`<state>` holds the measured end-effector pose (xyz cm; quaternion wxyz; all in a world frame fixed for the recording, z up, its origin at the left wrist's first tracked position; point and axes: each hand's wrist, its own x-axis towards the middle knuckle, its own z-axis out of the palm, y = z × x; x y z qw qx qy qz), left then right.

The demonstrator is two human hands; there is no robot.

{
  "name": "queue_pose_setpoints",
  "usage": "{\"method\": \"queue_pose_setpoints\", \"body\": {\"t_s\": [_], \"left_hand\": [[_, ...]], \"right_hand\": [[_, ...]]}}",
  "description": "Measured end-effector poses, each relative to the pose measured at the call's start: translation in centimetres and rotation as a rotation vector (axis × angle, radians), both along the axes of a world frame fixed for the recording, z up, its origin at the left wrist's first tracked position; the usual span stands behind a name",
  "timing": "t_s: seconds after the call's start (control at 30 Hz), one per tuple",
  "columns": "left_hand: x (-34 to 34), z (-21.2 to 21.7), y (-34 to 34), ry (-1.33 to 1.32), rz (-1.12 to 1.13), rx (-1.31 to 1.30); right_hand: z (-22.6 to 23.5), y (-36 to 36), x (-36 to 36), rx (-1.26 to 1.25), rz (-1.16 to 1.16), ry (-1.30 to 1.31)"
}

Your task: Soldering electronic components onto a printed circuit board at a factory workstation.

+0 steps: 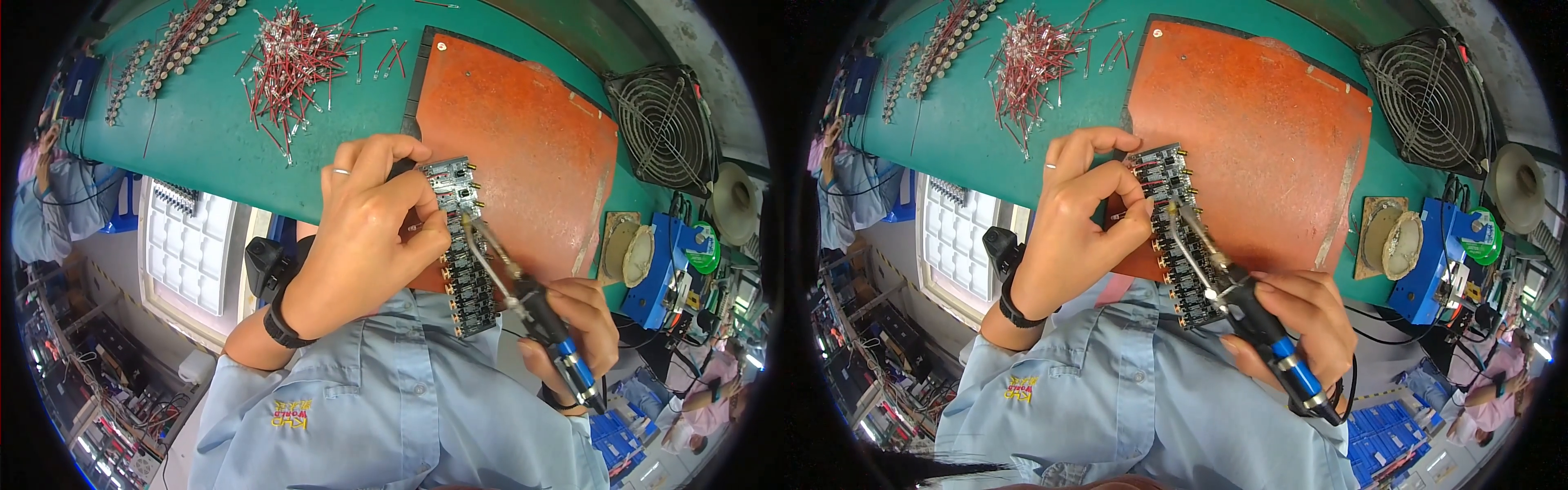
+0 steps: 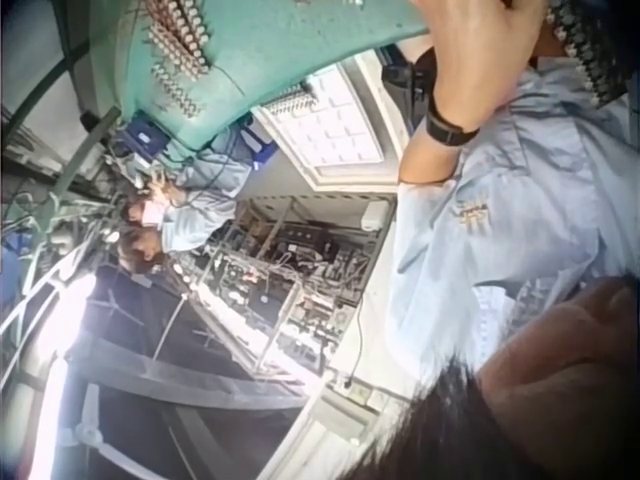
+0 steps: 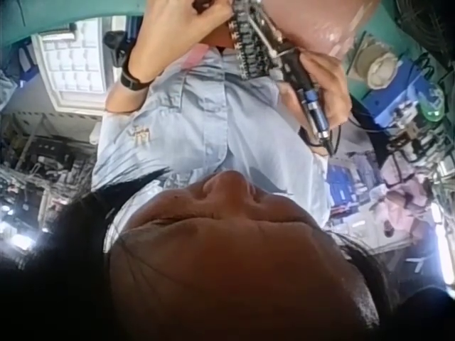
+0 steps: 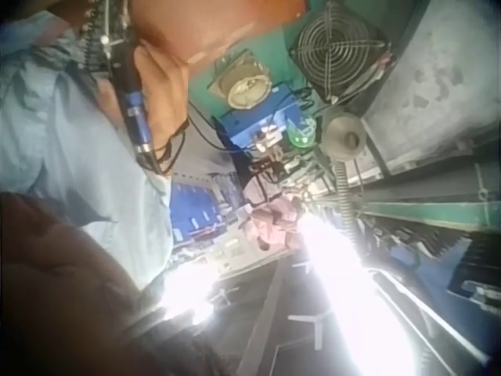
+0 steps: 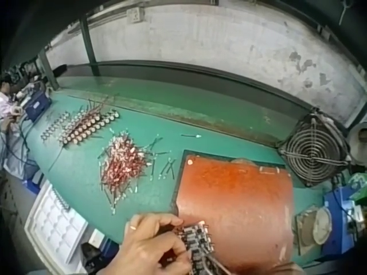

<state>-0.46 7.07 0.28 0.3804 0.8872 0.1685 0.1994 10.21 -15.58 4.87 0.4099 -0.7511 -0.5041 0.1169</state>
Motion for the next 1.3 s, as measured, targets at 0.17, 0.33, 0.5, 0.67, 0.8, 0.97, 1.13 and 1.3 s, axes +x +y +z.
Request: {"method": "queue_pose_setpoints", "body": {"t_s": [0.17, 0.33, 0.5, 0.67, 0.8, 0.97, 1.13, 1.3], "left_hand": [[0.0, 0.0, 0.0, -0.019, -0.004, 0.006], [0.1, -0.4, 0.1, -0.052, 0.012, -0.023], [-0.4, -0.4, 0.4, -0.056, 0.047, -0.006], [-1.3, 0.7, 1.6, -0.064, 0.006, 0.040], [-1.6, 0.2, 5.8, -0.204, 0.106, 0.117], [-2.9, -1.0, 15.2, -0.234, 0.379, 0.225], [-3.0, -2.0, 15.0, 0.090, 0.417, 0.147], [-2.1, -1.9, 13.1, 0.045, 0.381, -0.016]], "right_hand": [[-1.1, -1.6, -0.1, 0.178, -0.153, 0.075], [-1.4, -1.1, -0.3, 0.186, -0.193, 0.133], [-1.9, 0.1, -0.3, 0.206, -0.135, 0.144], [-2.1, 0.2, -0.8, 0.277, -0.207, 0.250], [-2.5, 0.6, -0.4, 0.287, -0.246, 0.235], [-2.3, 0.9, -0.6, 0.294, -0.224, 0.268], [-2.9, 0.6, -0.5, 0.291, -0.262, 0.301], [-2.8, 0.6, -0.3, 0.270, -0.260, 0.308]]}}
